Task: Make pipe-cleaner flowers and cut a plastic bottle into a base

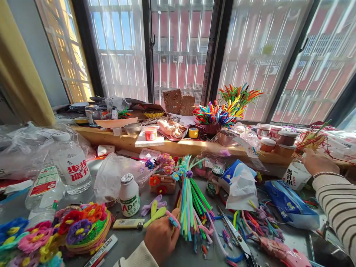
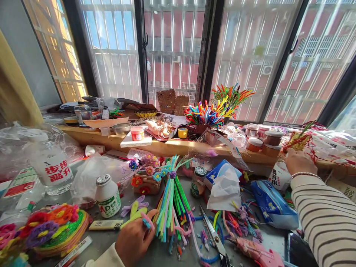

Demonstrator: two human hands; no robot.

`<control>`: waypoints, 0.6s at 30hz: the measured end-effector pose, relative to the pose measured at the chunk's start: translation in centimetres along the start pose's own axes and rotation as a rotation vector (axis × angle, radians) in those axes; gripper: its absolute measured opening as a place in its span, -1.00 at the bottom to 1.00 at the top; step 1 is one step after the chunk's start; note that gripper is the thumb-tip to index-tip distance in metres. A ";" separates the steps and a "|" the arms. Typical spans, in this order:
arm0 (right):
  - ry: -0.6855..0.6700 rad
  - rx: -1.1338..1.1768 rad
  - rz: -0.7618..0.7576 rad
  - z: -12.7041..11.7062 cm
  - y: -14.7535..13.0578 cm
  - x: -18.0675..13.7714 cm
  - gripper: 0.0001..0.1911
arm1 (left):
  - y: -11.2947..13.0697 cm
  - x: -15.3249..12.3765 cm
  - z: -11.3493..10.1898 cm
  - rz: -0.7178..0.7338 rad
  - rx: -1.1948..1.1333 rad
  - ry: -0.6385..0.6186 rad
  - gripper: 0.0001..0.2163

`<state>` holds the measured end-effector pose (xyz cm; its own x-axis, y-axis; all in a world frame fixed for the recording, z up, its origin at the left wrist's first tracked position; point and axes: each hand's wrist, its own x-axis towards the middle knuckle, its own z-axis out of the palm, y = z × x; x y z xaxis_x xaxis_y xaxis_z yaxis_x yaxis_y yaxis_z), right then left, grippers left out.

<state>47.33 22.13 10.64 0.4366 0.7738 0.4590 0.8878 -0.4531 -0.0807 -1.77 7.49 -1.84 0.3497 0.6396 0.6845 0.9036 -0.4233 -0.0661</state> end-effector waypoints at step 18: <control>0.630 0.170 -0.440 -16.9 -8.6 -11.4 -0.65 | 0.9 0.6 -2.6 -0.236 -0.517 -0.097 -0.79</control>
<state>32.23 9.75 21.11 -0.0797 0.4464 0.8913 0.9922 -0.0502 0.1139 -1.33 5.84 0.38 0.1965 0.8006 0.5661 0.7297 -0.5050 0.4609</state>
